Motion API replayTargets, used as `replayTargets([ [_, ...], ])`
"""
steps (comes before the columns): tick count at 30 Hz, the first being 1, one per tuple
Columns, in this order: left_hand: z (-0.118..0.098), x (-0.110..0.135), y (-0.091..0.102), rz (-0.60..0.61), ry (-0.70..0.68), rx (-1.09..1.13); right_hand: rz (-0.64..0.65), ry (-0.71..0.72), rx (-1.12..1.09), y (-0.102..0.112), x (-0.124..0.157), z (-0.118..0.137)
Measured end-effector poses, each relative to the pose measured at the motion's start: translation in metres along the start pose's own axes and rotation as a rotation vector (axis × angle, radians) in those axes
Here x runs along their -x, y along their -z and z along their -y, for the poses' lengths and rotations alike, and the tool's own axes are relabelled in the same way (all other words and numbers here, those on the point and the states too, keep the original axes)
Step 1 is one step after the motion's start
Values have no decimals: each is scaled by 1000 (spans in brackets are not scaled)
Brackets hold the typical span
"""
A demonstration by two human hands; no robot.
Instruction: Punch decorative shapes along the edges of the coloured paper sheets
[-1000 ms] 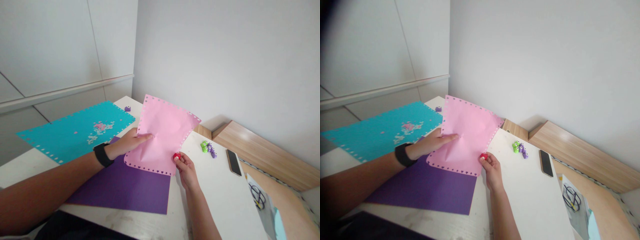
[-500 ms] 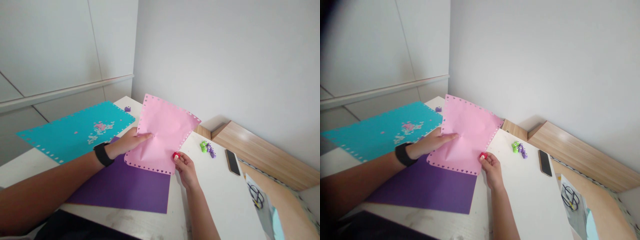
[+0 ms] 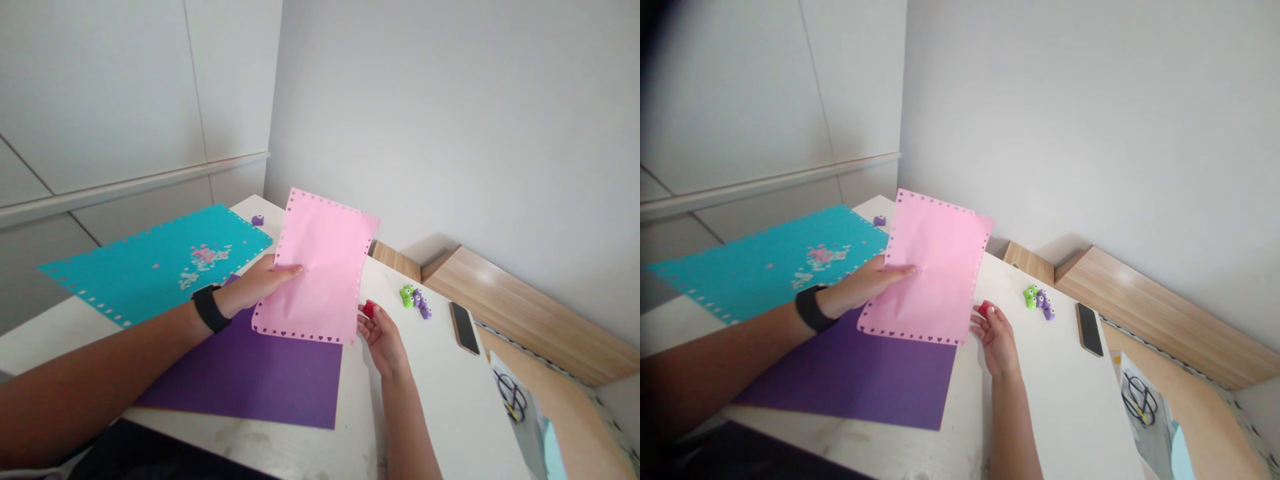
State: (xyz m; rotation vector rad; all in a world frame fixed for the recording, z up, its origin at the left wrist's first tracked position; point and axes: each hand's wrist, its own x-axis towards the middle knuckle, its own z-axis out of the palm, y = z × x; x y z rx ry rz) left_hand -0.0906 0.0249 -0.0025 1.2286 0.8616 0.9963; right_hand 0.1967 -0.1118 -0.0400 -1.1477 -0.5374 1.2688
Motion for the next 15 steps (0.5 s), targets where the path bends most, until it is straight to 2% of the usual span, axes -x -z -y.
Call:
replayTargets([
  [4, -1, 0, 1, -48, -19, -11, -184, 8, 31, 18, -13, 3],
  [8, -4, 2, -1, -73, -42, 17, -221, 31, 115, 23, -27, 8],
  [11, -5, -1, -2, -102, -9, 165, -208, 50, 172, 13, -44, 12],
  [15, -1, -15, 5, -214, 54, 370, -185, 113, 217, -14, -79, 11],
])
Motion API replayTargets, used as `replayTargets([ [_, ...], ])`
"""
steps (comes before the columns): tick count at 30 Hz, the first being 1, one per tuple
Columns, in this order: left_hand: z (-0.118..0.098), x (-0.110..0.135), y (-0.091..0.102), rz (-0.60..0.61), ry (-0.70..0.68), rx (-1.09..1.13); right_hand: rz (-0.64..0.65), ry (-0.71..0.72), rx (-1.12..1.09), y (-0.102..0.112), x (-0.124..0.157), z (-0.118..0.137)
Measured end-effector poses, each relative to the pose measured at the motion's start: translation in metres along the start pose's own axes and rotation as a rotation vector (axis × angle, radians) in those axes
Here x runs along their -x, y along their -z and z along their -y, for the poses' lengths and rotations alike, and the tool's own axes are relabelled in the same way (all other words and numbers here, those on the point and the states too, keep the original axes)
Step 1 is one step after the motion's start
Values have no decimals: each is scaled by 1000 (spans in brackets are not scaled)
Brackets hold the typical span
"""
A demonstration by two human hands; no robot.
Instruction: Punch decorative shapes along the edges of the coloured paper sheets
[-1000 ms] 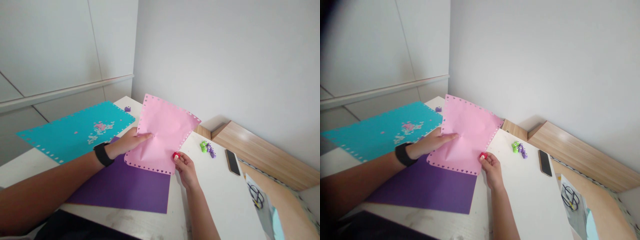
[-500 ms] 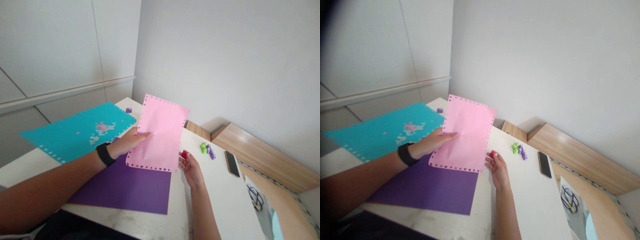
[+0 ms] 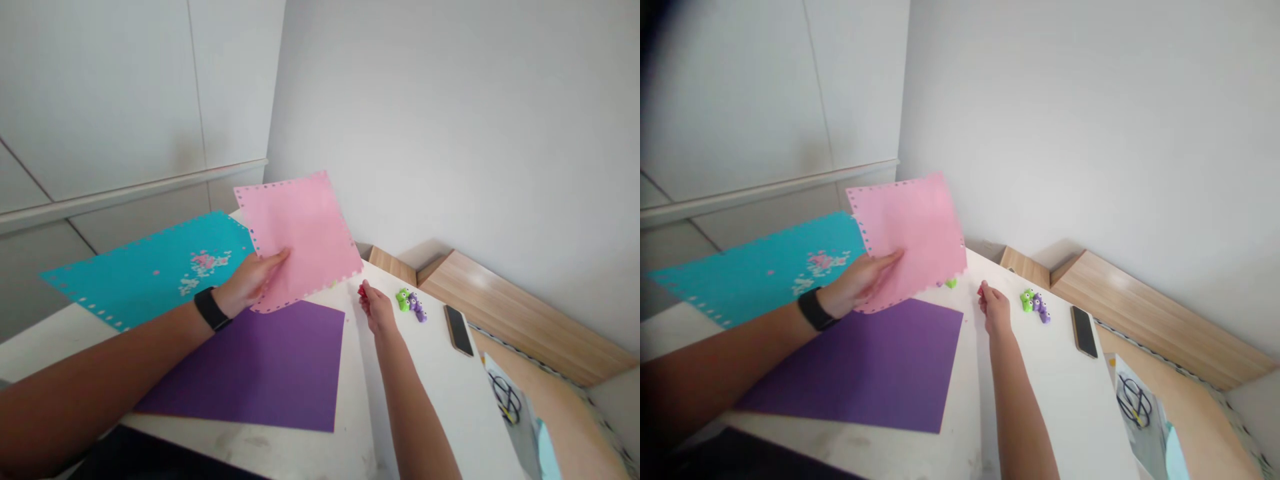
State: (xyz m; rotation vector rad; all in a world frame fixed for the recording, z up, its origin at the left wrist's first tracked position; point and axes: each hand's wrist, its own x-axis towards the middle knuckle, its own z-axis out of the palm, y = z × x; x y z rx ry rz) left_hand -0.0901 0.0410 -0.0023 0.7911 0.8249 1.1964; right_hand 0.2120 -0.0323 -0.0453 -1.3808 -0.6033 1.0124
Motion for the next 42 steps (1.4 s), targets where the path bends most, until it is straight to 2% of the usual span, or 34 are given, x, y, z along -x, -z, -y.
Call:
replayTargets([
  [2, 1, -9, 4, -42, 12, 85, 7, 31, -9, -22, -14, -2],
  [6, 1, -20, 10, -23, 48, 205, 13, 70, -39, -65, -35, -13],
  [10, -1, -19, 12, -11, 97, 190, -6, 106, -5, -87, -49, -22],
  [13, -2, -16, 10, -13, 86, 168, -40, 146, 84, -87, -59, -25],
  [17, -2, -16, 10, -1, 36, 138, -56, 228, 296, -76, -65, -26],
  [22, 2, -18, 14, -30, 84, 45, -26, 352, 561, -72, -58, -24],
  [25, -1, -12, 10, -15, 67, 4, -22, 399, 674, -69, -52, -20],
  [27, -4, -5, 5, 5, 36, -35, -63, 422, 739, -59, -49, -12],
  [29, -5, 2, 0, 39, 26, -83, -150, 439, 800, -39, -48, 0],
  [33, -1, 9, -2, 127, 18, -192, -404, 401, 964, 26, -41, 25],
  [37, 7, 9, 3, 174, -113, -376, -591, 283, 1157, 87, -24, 29],
  [39, 9, 9, 5, 177, -174, -492, -621, 243, 1228, 105, -16, 23],
  [42, 12, 10, 7, 221, -207, -600, -597, 223, 1292, 117, -12, 12],
])
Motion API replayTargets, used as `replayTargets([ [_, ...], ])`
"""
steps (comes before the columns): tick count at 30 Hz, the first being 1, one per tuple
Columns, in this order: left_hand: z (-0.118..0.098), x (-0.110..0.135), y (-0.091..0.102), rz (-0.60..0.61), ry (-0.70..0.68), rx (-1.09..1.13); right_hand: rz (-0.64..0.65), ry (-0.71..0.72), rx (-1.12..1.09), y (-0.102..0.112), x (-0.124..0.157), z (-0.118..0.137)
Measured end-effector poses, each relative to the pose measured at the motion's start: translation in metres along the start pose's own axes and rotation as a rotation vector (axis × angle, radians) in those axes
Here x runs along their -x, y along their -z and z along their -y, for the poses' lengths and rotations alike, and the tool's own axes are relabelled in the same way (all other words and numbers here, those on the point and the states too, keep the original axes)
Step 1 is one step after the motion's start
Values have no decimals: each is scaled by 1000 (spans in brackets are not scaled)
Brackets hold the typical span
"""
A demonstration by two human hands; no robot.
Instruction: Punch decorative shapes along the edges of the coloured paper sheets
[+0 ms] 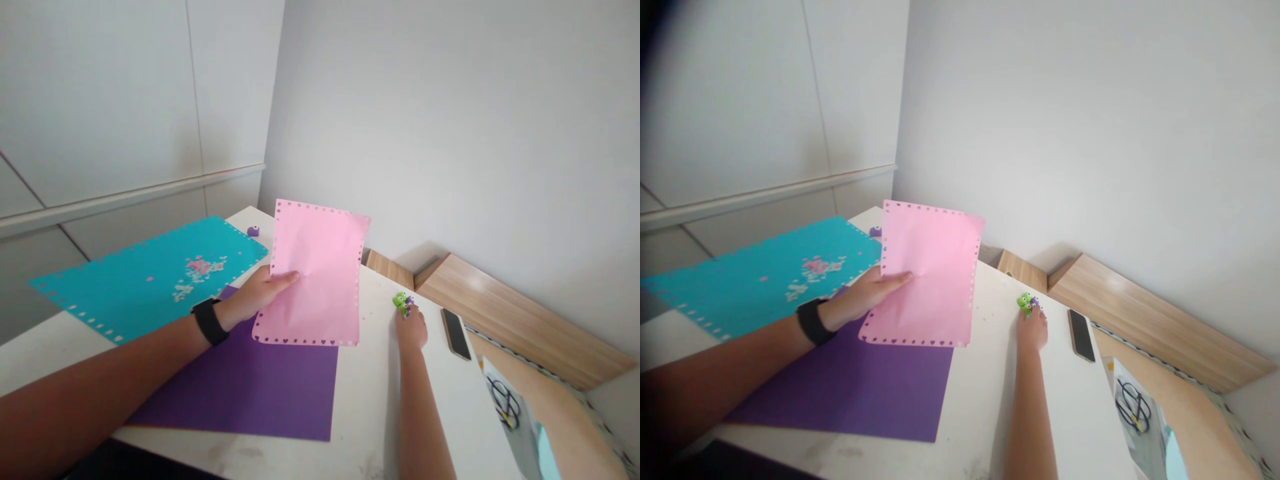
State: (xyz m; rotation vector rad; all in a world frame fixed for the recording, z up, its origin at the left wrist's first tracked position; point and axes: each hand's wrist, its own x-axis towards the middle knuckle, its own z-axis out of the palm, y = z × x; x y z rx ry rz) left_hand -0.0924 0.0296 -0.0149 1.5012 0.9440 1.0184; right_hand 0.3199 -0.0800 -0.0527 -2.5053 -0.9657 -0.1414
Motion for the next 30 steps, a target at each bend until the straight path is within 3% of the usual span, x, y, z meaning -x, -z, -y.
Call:
replayTargets([
  [6, 5, 0, -4, 38, -49, 20, 22, 6, -61, -11, -4, 3],
  [13, 6, 0, -4, 51, -2, 6, 100, -4, -399, 2, -2, 12],
  [18, 4, -1, -3, 38, -39, 13, 289, 24, -768, 13, 27, 32],
  [24, 0, 0, -2, 30, -13, -50, 609, 36, -1228, 37, 81, 66],
  [30, 3, -2, -3, 32, -50, -53, 638, 68, -1260, 47, 108, 77],
])
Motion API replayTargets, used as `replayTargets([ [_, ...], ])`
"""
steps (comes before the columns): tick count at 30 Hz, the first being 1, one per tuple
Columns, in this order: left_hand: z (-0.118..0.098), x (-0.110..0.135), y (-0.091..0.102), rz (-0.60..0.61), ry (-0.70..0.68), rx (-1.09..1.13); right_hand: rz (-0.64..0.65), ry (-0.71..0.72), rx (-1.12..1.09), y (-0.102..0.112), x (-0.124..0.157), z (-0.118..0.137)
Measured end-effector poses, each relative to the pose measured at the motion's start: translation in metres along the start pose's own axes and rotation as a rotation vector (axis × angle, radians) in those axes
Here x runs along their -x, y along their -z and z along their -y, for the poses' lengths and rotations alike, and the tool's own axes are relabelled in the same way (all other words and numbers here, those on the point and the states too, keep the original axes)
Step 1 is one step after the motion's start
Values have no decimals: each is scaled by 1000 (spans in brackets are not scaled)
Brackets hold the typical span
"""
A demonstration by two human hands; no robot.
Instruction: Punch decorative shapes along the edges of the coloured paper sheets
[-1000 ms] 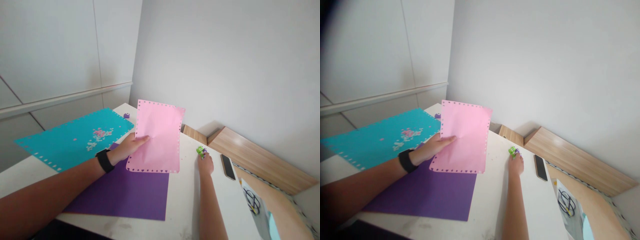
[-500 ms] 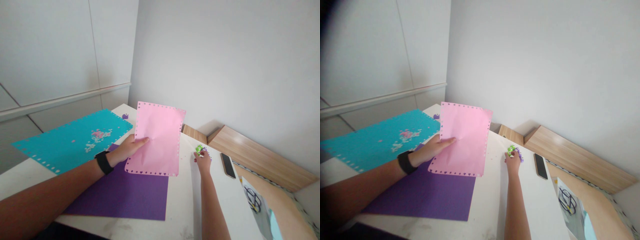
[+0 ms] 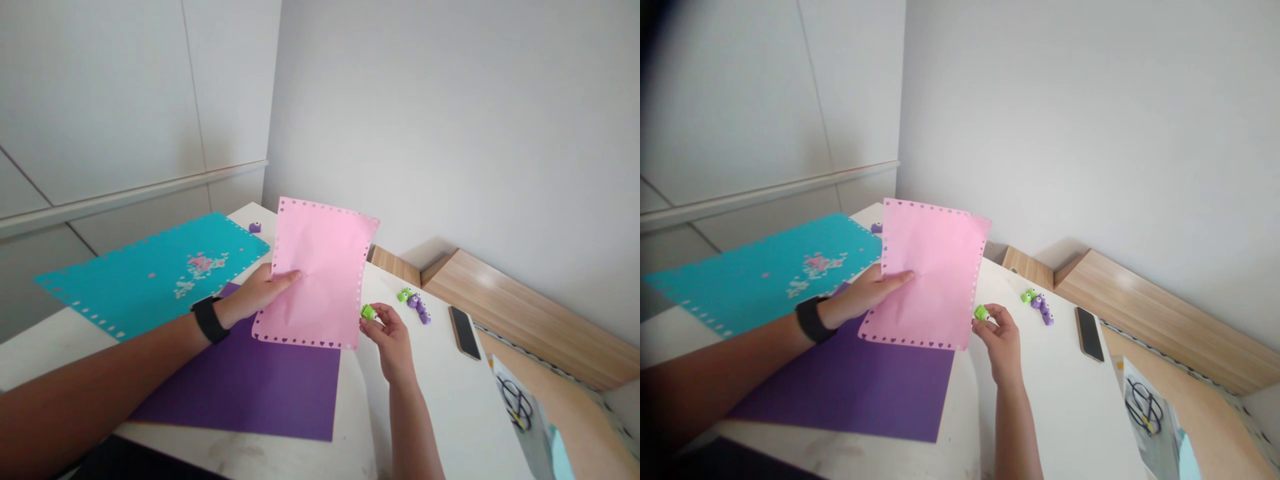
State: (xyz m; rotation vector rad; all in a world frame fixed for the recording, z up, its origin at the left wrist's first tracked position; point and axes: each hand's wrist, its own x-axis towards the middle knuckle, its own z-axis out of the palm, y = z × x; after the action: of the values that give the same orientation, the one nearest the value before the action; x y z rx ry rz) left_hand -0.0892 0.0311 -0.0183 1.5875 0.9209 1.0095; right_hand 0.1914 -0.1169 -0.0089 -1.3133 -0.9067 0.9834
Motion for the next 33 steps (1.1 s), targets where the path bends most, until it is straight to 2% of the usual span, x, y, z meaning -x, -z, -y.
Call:
replayTargets([
  [21, -7, 0, -2, -1, 21, -9, -50, -34, 87, -3, 5, -5],
  [33, -10, 1, -2, -41, 54, -21, 12, -20, 115, -5, 7, -6],
])
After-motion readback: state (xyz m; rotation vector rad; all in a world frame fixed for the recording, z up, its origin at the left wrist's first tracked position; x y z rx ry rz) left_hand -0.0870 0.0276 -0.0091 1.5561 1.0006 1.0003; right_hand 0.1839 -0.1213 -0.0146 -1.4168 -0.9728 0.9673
